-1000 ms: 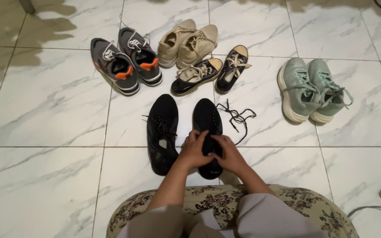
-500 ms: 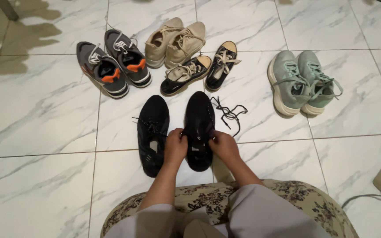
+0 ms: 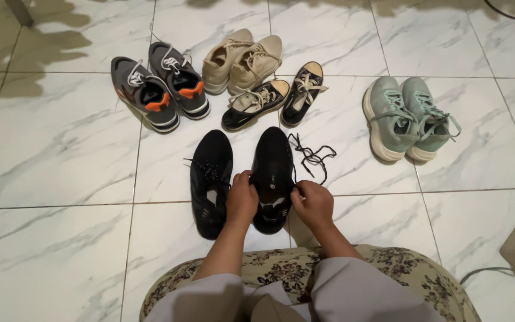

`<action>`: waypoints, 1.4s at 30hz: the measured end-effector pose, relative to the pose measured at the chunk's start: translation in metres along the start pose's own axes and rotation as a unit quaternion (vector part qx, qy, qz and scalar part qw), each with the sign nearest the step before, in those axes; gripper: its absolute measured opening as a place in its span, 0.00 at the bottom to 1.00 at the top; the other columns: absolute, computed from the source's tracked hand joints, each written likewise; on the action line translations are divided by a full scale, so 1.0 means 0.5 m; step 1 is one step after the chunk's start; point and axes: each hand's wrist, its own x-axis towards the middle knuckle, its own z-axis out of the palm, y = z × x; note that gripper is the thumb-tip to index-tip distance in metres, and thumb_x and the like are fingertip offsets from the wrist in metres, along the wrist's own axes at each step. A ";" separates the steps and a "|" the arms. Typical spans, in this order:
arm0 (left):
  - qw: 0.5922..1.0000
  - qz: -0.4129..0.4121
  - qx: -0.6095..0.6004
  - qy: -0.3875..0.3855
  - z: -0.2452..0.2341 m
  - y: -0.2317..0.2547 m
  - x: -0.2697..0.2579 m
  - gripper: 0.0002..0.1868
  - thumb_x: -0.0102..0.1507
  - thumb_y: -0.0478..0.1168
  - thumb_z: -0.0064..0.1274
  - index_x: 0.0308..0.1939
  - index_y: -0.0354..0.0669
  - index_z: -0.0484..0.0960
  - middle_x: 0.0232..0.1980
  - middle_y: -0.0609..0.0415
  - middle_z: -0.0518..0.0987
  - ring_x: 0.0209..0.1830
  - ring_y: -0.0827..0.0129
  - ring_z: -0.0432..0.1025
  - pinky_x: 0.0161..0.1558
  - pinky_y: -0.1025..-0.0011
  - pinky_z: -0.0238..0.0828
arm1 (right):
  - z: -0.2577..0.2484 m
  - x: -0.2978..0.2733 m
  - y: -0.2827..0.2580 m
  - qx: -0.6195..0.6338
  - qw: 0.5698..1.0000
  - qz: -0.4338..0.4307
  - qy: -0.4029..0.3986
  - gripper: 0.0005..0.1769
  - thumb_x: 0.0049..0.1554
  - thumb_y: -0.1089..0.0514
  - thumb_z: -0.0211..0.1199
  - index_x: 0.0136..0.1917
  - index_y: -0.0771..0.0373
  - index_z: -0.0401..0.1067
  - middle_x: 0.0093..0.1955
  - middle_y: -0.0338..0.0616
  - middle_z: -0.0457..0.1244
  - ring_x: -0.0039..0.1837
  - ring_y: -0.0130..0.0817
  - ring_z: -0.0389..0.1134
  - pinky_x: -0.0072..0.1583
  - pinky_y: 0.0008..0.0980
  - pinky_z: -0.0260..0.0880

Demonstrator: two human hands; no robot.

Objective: The person removes the laces from a black shoe, then threads the laces back through the eyelets and ties them. The task is performed on one shoe while several other pairs remain on the floor.

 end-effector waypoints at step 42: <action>0.934 0.270 0.017 0.232 -0.003 -0.008 -0.017 0.32 0.53 0.28 0.48 0.64 0.43 0.75 0.52 0.47 0.72 0.52 0.50 0.71 0.51 0.56 0.71 | 0.032 0.007 -0.002 0.147 0.988 -0.035 0.046 0.30 0.50 0.76 0.48 0.65 0.67 0.69 0.61 0.59 0.65 0.59 0.55 0.70 0.58 0.41 0.73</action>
